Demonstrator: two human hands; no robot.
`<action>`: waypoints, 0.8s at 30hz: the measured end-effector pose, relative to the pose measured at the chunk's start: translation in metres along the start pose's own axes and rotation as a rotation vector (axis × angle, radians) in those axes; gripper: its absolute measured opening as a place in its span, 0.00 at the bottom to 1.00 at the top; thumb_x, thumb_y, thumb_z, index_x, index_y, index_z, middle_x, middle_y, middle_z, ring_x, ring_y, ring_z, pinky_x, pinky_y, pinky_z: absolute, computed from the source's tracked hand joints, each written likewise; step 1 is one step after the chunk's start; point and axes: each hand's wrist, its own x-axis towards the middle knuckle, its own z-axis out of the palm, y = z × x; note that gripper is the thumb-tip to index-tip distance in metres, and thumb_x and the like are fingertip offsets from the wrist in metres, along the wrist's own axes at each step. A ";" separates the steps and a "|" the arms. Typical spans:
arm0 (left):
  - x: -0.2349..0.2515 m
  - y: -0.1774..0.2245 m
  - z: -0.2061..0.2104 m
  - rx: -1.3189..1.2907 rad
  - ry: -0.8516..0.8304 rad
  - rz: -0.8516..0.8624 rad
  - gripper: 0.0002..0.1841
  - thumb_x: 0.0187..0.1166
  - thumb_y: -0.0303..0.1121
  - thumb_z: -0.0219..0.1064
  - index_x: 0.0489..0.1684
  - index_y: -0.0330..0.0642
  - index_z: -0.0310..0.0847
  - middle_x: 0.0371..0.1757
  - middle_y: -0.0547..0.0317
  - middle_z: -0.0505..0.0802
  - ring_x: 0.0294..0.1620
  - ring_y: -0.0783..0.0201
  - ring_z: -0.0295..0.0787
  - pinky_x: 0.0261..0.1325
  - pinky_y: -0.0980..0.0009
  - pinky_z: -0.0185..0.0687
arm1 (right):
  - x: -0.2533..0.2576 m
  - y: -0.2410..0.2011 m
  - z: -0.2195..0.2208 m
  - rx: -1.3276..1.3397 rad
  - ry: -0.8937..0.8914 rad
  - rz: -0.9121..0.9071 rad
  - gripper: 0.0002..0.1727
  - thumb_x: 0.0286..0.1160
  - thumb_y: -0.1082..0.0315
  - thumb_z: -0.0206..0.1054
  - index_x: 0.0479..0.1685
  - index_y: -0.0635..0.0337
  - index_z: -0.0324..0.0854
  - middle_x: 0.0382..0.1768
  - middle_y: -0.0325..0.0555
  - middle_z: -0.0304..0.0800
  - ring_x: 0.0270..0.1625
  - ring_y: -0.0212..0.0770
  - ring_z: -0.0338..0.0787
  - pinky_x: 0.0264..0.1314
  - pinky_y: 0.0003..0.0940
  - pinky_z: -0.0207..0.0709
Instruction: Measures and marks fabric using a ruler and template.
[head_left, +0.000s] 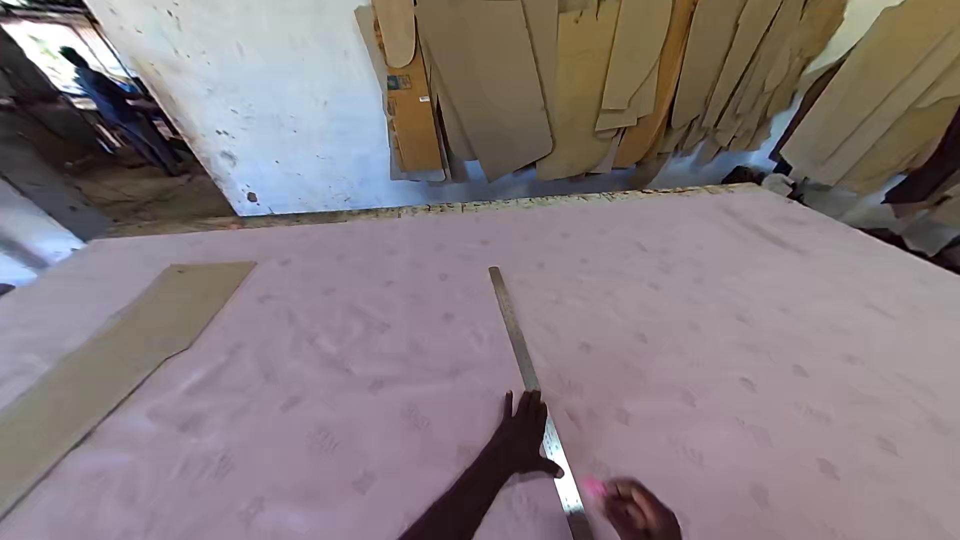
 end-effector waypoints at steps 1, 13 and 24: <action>0.000 -0.001 0.000 -0.020 0.008 0.006 0.71 0.53 0.81 0.68 0.93 0.33 0.48 0.97 0.40 0.45 0.97 0.40 0.32 0.88 0.25 0.21 | 0.050 0.001 0.019 -0.024 0.004 -0.038 0.11 0.73 0.66 0.72 0.47 0.63 0.87 0.38 0.43 0.94 0.38 0.36 0.93 0.42 0.36 0.91; 0.003 -0.009 0.025 -0.070 0.275 0.080 0.70 0.47 0.79 0.72 0.86 0.27 0.62 0.92 0.33 0.61 0.94 0.35 0.50 0.87 0.26 0.39 | 0.492 -0.007 0.198 -0.440 0.002 -0.094 0.14 0.73 0.64 0.70 0.53 0.61 0.88 0.46 0.54 0.93 0.51 0.54 0.92 0.57 0.60 0.83; 0.002 -0.011 0.030 -0.070 0.321 0.091 0.68 0.45 0.77 0.75 0.85 0.29 0.65 0.91 0.33 0.61 0.93 0.36 0.53 0.89 0.31 0.39 | 0.570 -0.001 0.242 -0.709 0.068 -0.032 0.15 0.71 0.61 0.70 0.56 0.50 0.89 0.49 0.48 0.95 0.53 0.54 0.93 0.50 0.61 0.84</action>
